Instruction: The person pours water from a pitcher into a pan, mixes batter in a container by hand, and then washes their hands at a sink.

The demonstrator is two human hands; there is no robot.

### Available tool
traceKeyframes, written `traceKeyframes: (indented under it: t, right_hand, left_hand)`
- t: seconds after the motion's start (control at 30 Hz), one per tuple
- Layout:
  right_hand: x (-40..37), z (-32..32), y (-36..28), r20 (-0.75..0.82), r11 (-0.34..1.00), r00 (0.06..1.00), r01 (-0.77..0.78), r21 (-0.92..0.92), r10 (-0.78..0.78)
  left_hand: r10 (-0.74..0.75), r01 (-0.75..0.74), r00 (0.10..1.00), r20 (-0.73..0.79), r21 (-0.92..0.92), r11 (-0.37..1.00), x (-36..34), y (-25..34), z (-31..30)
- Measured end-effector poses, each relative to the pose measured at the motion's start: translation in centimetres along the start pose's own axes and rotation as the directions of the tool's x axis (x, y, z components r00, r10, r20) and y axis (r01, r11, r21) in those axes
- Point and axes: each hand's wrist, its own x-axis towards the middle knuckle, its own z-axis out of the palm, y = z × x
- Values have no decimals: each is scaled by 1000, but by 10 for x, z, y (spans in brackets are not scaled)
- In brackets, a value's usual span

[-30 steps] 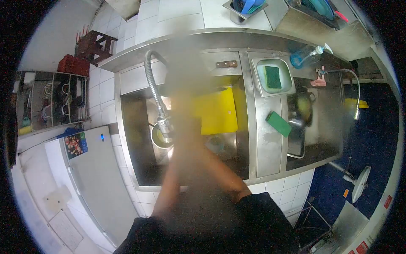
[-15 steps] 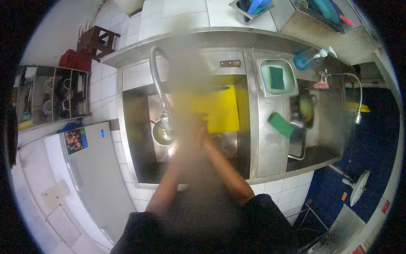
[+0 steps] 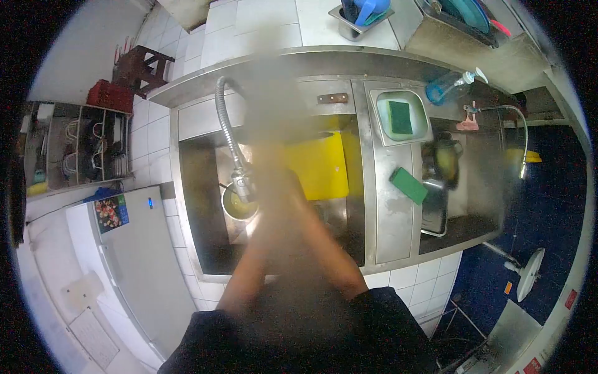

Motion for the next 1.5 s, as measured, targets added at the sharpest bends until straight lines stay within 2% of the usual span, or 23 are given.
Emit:
traceKeyframes:
  t: [0.07,0.13,0.23,0.3,0.33,0.43,0.57,0.67,0.77,0.8,0.87,0.9,0.93,1.0,1.03,1.1,1.17,1.2,1.23,1.27,1.33,1.43,1.5]
  right_hand:
    - [2,-7,-2,48,995,999,-19,99,14]
    - [-20,2,2,111,950,975,211,-230,-190]
    - [-34,8,18,297,389,782,552,-737,-548]
    - [-7,-2,13,62,943,979,204,-263,-194]
    - [6,-8,7,40,999,999,31,-25,-30]
    - [-10,1,12,100,966,984,164,-200,-146]
    - [-43,-1,19,325,536,848,520,-666,-418]
    - [-15,-13,18,299,930,943,233,-284,-145]
    - [46,-12,3,503,979,858,-177,103,102]
    - [87,-24,18,410,997,910,75,-23,-59]
    - [177,-51,44,188,873,853,478,93,-487]
    - [162,-16,24,165,747,757,652,-127,-633]
    - [170,-16,7,166,820,848,530,-215,-504]
    - [146,41,-25,369,134,442,769,-626,-818]
    - [150,45,-33,382,131,435,781,-611,-815]
    - [170,50,-60,275,659,816,575,-485,-509]
    - [166,68,-78,294,596,817,566,-570,-495]
    - [163,69,-86,286,522,830,532,-667,-480]
    - [185,64,-87,303,521,821,548,-655,-483]
    - [229,49,-85,315,282,718,580,-764,-621]
    - [293,13,-85,356,32,582,550,-834,-731]
    - [268,4,-113,688,-265,686,636,-725,-237]
    - [152,38,-146,631,-102,758,623,-775,-167]
  left_hand:
    - [84,-74,992,-88,114,991,6,-6,4]
    - [9,-17,997,-71,-104,994,36,9,-3]
    - [-106,122,992,66,-341,932,53,28,-13]
    - [19,-25,999,-46,-115,993,19,17,-3]
    - [116,-108,986,-116,72,992,2,6,2]
    - [141,-134,973,-181,47,990,17,7,3]
    - [-132,165,985,110,-372,913,57,26,-16]
    - [-142,170,981,134,-230,958,11,4,-31]
    - [-186,206,976,111,-204,957,-35,5,-12]
    - [-189,209,977,103,-240,948,-39,16,5]
    - [-175,189,982,74,-305,933,-36,46,32]
    - [-160,170,985,59,-332,928,-30,58,40]
    - [-149,154,988,41,-336,929,-28,65,44]
    - [-154,153,988,3,-137,979,-9,49,19]
    - [-179,181,983,-35,80,980,4,31,0]
    - [-171,156,985,-7,450,879,36,-25,-52]
    - [-388,403,915,111,-247,881,20,-37,-83]
    - [-370,385,923,106,-253,888,12,-36,-85]
    - [-168,136,980,103,261,956,2,-28,-81]
    - [15,-147,981,193,692,706,-7,-16,-79]
    - [45,-260,936,350,598,758,-23,15,-83]
    - [150,-519,784,603,503,691,-34,78,-94]
    - [82,-573,753,653,590,569,-67,154,-94]
